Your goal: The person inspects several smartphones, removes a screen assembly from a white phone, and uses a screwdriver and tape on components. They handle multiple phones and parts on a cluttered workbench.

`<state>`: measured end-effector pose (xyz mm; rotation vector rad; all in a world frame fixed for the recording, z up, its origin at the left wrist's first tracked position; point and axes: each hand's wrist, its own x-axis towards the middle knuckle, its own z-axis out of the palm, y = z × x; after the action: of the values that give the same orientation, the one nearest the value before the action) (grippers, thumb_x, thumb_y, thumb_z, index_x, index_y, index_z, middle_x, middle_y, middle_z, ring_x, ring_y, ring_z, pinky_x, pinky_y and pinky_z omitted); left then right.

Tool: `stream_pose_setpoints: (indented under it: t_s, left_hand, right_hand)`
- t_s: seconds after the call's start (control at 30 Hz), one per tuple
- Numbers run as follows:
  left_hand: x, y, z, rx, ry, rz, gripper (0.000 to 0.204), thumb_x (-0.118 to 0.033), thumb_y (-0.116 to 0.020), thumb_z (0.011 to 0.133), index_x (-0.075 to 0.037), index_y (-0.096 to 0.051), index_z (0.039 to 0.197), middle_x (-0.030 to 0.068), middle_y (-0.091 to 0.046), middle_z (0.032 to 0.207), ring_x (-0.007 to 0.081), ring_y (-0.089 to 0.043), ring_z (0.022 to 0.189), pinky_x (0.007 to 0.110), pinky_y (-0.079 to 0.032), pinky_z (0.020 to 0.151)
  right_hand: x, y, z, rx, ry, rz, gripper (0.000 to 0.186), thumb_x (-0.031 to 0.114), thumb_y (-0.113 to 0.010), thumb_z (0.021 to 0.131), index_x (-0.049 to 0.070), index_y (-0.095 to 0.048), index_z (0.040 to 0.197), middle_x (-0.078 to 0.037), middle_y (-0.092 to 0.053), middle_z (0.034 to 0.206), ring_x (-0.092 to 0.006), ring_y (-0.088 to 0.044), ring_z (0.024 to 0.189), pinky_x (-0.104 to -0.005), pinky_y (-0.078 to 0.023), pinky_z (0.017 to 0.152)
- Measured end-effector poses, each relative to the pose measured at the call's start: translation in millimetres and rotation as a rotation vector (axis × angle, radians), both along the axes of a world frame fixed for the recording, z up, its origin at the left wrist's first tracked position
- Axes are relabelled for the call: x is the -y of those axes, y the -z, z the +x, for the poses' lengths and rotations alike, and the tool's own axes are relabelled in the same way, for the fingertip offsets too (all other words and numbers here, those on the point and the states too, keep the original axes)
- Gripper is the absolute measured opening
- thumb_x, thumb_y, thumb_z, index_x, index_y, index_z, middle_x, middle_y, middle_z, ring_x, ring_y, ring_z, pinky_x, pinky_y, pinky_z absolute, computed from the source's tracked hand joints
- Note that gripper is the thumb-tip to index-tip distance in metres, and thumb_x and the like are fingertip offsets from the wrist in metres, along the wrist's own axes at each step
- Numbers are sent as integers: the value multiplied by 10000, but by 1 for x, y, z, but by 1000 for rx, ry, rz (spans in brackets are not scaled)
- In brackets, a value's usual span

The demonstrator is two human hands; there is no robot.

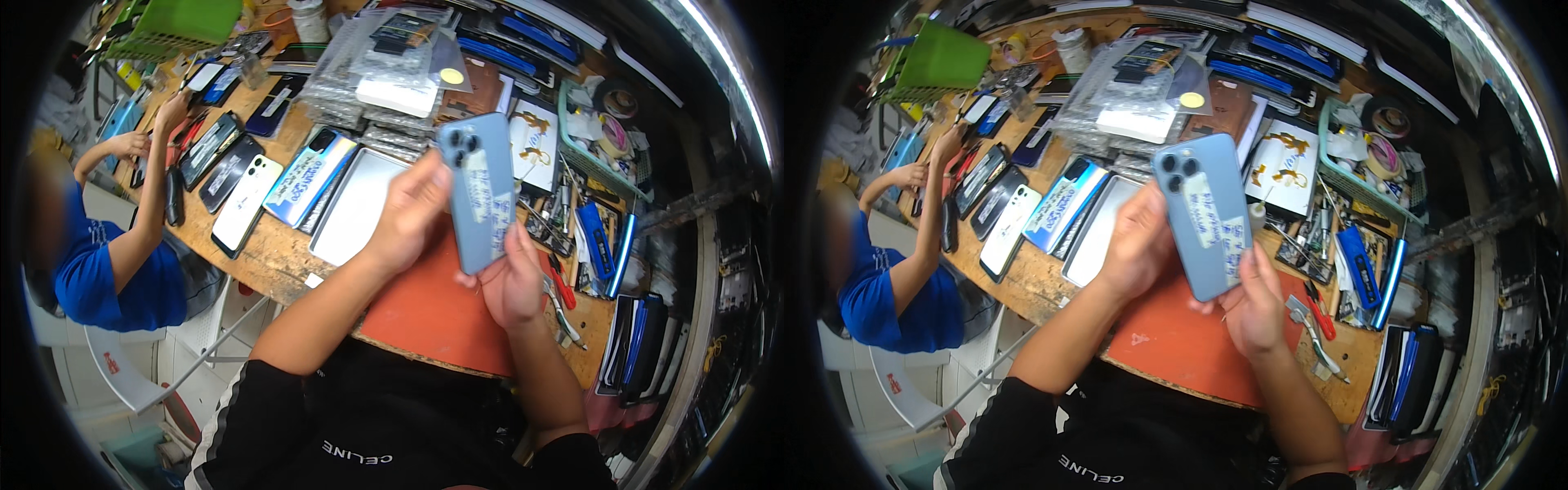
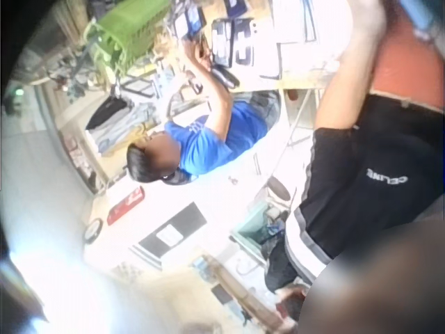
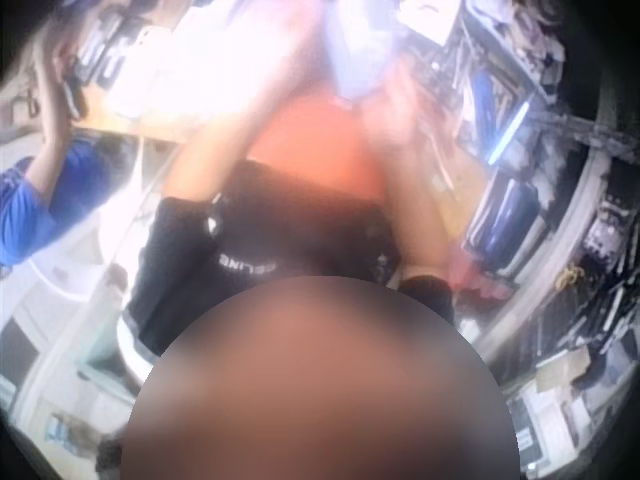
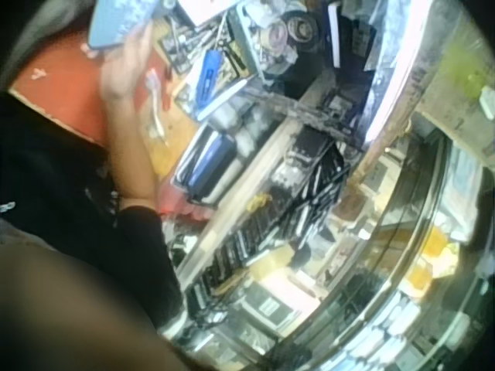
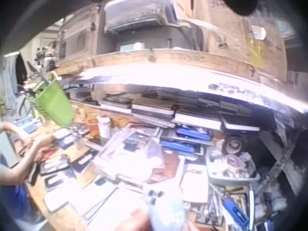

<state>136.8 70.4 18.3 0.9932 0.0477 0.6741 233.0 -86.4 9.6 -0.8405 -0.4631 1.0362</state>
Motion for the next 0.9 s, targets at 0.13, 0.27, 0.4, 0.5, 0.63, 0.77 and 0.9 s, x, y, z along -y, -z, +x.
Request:
stream_pose_setpoints:
  t_s: [0.13,0.27,0.4,0.5,0.63,0.77,0.9]
  left_hand:
    - [19,-3,3,38,271,97,1053,-249,-782,981,-59,-45,1708,170,-485,1494,235,-531,1347,399,-420,1169]
    - [4,-17,-8,50,37,206,1086,-227,-819,903,-73,-110,1709,145,-557,1318,205,-595,1202,358,-491,1077]
    - [-24,-35,-51,-63,-537,364,1046,-238,-871,812,-68,-282,1659,100,-585,1237,188,-609,1118,333,-520,970]
    - [-56,-43,-112,-479,-821,628,986,-245,-890,767,-41,-395,1596,164,-608,1303,254,-631,1165,380,-521,994]
    - [-123,-40,-179,-1061,-952,907,964,-279,-891,724,18,-462,1535,274,-601,1426,371,-606,1314,433,-481,1105]
    - [-191,-33,-214,-1282,-982,1076,885,-304,-882,718,30,-536,1461,287,-624,1388,421,-600,1300,465,-483,1102]
    - [-239,-32,-219,-1410,-972,1123,826,-318,-878,715,29,-589,1406,249,-673,1293,390,-630,1246,460,-512,1052]
  right_hand:
    - [3,2,4,3,-60,0,473,380,-326,1155,-2,-547,1327,-120,-682,998,-176,-655,689,-313,-560,613]
    - [6,7,1,328,-50,-102,428,326,-422,1134,-28,-571,1321,-54,-664,881,-109,-633,691,-236,-493,606]
    - [5,8,-3,633,158,-188,286,181,-576,1073,-36,-614,1256,-20,-644,844,-67,-593,684,-212,-465,611]
    - [2,7,-7,866,182,-246,149,56,-668,996,-27,-680,1119,-25,-645,791,-94,-594,642,-257,-462,558]
    - [-2,5,-15,1353,46,-180,64,18,-725,914,-1,-720,975,-98,-635,741,-184,-613,569,-302,-479,526]
    - [-9,6,-20,1400,71,-169,33,13,-722,917,7,-721,949,-90,-637,737,-183,-614,559,-308,-478,519]
    - [-13,8,-23,1411,102,-187,27,5,-724,910,11,-721,937,-90,-633,731,-185,-608,544,-309,-468,503]
